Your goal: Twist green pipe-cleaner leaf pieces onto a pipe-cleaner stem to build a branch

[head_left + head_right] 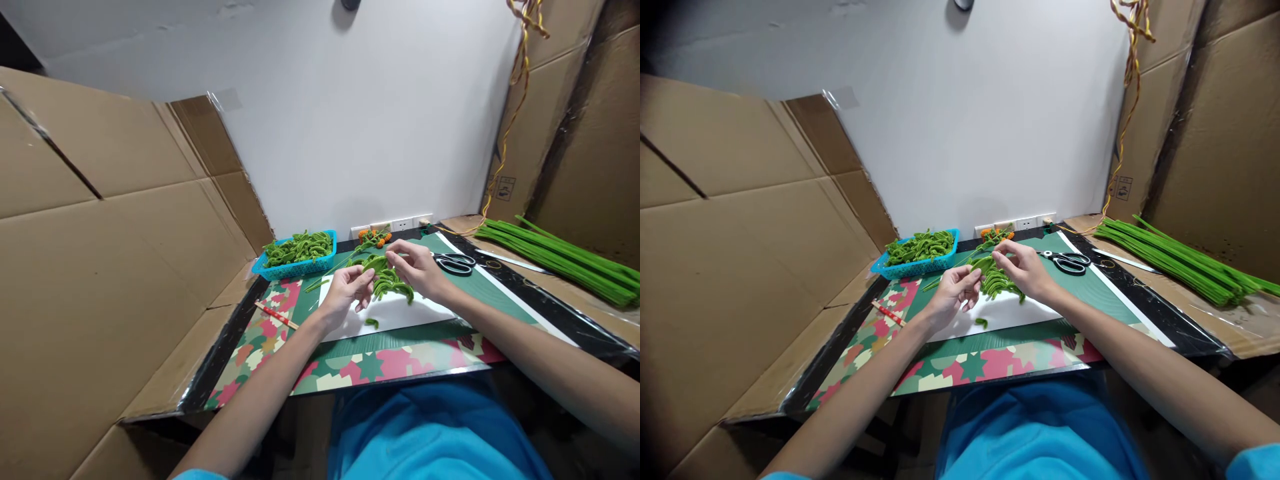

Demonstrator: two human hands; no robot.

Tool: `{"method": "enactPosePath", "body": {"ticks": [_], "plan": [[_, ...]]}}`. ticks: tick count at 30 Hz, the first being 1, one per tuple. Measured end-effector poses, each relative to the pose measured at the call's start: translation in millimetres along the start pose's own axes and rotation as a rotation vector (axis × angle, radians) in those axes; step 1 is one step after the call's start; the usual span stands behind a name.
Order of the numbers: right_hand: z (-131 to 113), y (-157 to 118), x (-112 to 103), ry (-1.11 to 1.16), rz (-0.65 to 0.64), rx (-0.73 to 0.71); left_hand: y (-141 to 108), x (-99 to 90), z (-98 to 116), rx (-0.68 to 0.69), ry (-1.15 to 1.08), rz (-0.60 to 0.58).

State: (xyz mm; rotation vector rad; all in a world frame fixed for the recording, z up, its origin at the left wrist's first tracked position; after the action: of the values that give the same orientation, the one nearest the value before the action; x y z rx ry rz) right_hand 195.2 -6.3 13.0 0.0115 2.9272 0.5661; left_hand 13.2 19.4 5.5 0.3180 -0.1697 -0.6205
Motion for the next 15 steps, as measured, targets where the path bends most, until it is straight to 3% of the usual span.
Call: {"method": "enactPosePath", "body": {"ticks": [3, 8, 11, 15], "plan": [[3.6, 0.5, 10.7, 0.128, -0.114, 0.105, -2.0, 4.2, -1.4, -0.029, 0.044, -0.06], [9.5, 1.5, 15.8, 0.234, -0.011, 0.162, -2.0, 9.6, -3.4, 0.016, 0.27, -0.14], [8.1, 0.2, 13.0, 0.14, 0.031, 0.131, -1.3, 12.2, -5.0, 0.055, 0.307, -0.159], [0.0, -4.4, 6.1, -0.163, 0.173, -0.057, -1.4, 13.5, -8.1, 0.033, 0.277, -0.167]]}}
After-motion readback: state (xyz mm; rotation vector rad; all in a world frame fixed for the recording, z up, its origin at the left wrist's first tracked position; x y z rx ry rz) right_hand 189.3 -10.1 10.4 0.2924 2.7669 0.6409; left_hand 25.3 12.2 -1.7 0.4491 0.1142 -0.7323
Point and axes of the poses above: each hand's wrist, its own y-axis towards the middle knuckle, its own x-axis out of the palm, z = x × y, the point moved 4 cm from there along y, towards the middle knuckle, and after that the axes turned 14 degrees about x, right-handed, at the moved point
